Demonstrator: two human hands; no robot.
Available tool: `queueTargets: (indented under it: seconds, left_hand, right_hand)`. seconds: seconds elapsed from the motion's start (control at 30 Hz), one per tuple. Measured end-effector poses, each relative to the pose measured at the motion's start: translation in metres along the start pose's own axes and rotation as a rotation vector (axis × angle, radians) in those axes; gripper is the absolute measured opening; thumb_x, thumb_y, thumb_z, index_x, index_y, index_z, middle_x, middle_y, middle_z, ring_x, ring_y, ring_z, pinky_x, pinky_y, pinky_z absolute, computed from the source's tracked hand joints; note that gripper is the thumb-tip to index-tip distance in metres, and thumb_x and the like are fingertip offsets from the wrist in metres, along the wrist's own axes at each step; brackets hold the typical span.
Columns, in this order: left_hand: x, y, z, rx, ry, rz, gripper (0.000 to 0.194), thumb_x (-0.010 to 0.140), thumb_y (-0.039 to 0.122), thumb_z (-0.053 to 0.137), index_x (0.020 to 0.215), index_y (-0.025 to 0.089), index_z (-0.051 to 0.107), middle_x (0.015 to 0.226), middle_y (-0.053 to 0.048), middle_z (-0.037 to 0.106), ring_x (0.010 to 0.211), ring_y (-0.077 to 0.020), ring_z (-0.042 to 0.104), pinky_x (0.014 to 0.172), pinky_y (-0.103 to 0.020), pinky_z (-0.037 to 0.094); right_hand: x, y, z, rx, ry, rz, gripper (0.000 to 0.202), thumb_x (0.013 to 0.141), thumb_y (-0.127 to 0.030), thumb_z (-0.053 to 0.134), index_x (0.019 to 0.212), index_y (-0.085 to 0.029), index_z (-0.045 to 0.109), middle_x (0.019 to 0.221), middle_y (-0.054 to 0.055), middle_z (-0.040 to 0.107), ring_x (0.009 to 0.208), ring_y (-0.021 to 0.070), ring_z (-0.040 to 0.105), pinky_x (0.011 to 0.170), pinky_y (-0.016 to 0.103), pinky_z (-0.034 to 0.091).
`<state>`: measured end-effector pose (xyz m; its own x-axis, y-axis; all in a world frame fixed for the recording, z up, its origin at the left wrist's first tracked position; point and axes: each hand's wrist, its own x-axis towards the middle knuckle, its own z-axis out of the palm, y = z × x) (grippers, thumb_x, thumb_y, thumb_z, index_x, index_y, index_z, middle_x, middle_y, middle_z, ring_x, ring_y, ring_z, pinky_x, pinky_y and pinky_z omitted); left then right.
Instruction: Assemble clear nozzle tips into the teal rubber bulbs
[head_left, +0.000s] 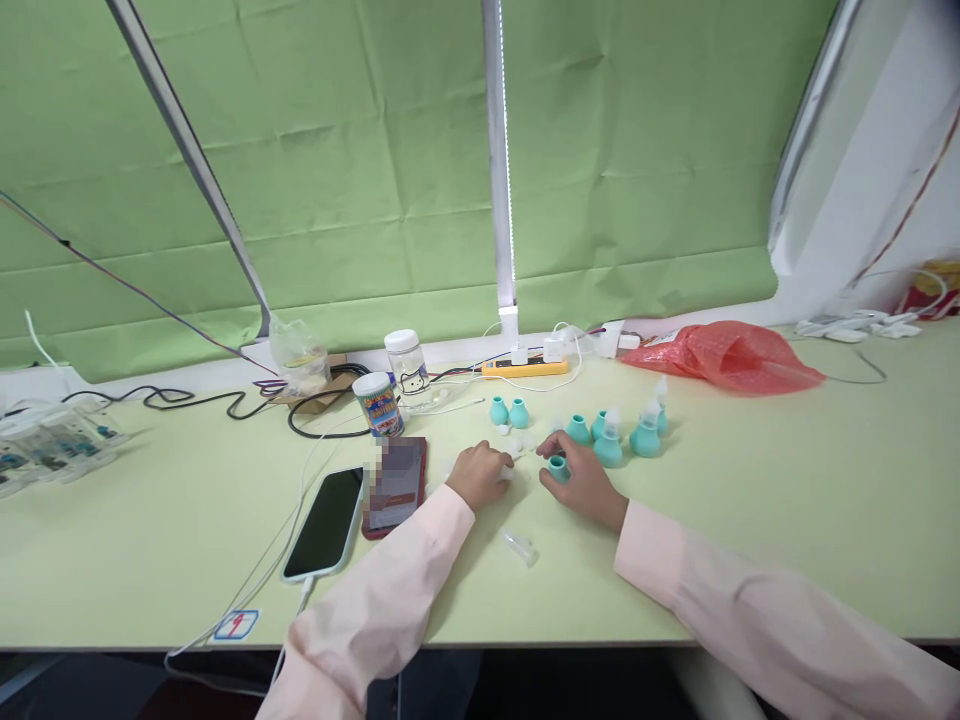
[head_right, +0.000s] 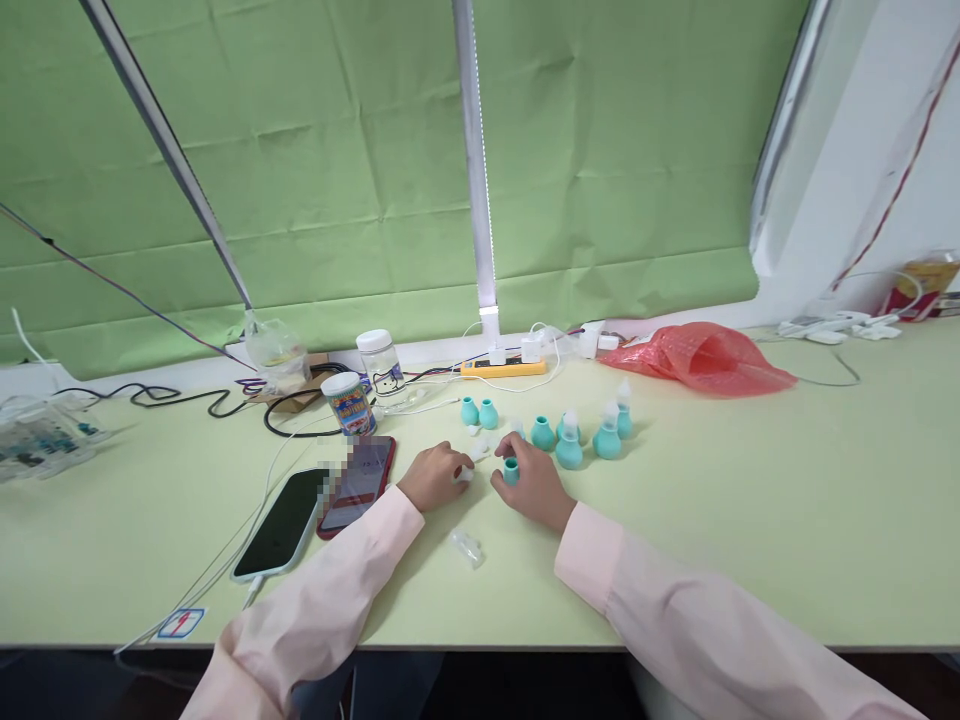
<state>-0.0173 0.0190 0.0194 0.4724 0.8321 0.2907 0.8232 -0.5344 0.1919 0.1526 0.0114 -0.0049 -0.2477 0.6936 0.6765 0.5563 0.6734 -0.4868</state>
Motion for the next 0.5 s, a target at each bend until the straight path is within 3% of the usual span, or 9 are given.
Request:
queueTargets:
  seconds: [0.13,0.27,0.4,0.5]
  left_hand:
    - [0.003,0.011,-0.005,-0.416,0.181,0.000,0.028,0.064,0.022,0.052,0.092,0.020,0.050,0.066,0.001,0.057,0.061,-0.0110,0.051,0.058,-0.023,0.041]
    - [0.005,0.021,-0.004,-0.857,0.245,-0.080,0.025,0.063,0.028,0.055,0.083,0.014,0.051,0.064,-0.001,0.056,0.060,-0.0099,0.053,0.054,-0.020,0.044]
    - [0.009,0.021,0.004,-1.008,0.264,-0.145,0.024,0.058,0.030,0.060,0.073,0.011,0.057,0.069,-0.006,0.059,0.065,-0.0124,0.054,0.057,-0.023,0.045]
    - [0.015,0.020,0.005,-1.059,0.265,-0.135,0.027,0.058,0.031,0.059,0.076,0.010,0.059,0.077,-0.008,0.061,0.068,-0.0139,0.055,0.060,-0.025,0.046]
  right_hand:
    - [0.005,-0.005,-0.006,-0.094,0.114,-0.192,0.034,0.063,-0.020,0.050,0.096,-0.019,0.042,0.096,0.008,0.049,0.089,0.0212,0.045,0.072,0.037,0.039]
    - [0.011,-0.003,-0.012,-0.213,0.039,-0.405,0.030,0.068,-0.019,0.048,0.098,-0.024,0.046,0.098,0.005,0.052,0.090,0.0217,0.043,0.073,0.041,0.037]
    - [0.014,0.005,-0.013,-0.272,0.065,-0.426,0.016,0.072,-0.019,0.046,0.086,-0.022,0.052,0.084,0.004,0.057,0.081,0.0205,0.046,0.068,0.038,0.037]
    - [0.018,0.007,-0.017,-0.272,0.082,-0.399,0.018,0.074,-0.019,0.043,0.090,-0.020,0.052,0.081,0.005,0.056,0.077,0.0199,0.047,0.066,0.037,0.038]
